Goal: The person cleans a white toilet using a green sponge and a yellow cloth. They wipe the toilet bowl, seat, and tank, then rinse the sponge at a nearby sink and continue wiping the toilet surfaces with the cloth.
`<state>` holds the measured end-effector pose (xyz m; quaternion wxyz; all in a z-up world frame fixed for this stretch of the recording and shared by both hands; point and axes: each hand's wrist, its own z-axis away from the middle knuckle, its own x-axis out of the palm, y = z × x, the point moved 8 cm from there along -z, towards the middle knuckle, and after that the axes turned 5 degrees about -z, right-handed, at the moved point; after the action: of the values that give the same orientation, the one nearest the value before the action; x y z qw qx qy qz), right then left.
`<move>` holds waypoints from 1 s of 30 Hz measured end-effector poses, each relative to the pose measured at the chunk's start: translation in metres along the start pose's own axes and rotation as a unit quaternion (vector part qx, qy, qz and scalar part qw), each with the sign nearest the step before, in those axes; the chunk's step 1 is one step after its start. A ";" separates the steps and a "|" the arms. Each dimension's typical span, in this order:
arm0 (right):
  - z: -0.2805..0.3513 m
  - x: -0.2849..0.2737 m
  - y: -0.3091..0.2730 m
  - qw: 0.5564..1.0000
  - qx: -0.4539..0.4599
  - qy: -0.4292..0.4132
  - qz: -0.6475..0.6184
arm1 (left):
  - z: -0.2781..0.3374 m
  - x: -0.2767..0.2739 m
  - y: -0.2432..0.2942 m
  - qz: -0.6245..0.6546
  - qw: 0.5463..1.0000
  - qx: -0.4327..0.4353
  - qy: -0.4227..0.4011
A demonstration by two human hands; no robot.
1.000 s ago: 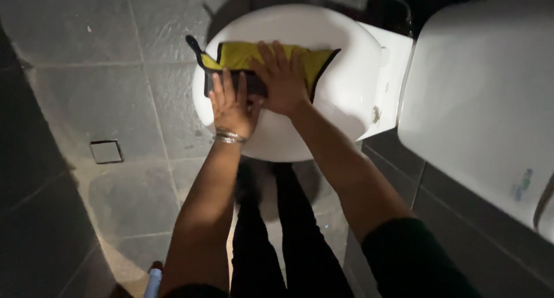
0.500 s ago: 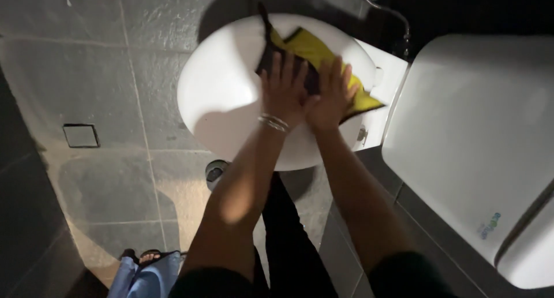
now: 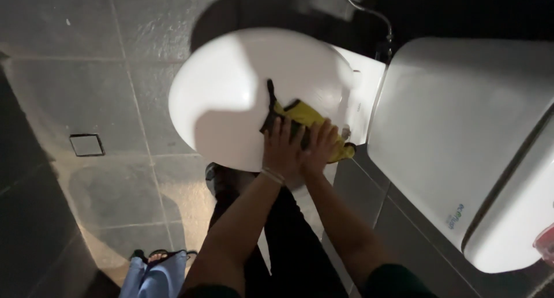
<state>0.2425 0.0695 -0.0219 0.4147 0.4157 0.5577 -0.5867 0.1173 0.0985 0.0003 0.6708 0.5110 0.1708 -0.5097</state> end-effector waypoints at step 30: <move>-0.265 0.055 -0.217 0.977 -0.119 -0.175 0.030 | -0.119 -0.161 -0.206 0.008 0.979 -0.148 0.139</move>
<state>0.0258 0.3402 -0.0159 0.5702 0.2705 0.5295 -0.5669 -0.0931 0.2913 -0.0345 0.7128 0.4729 0.3318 -0.3977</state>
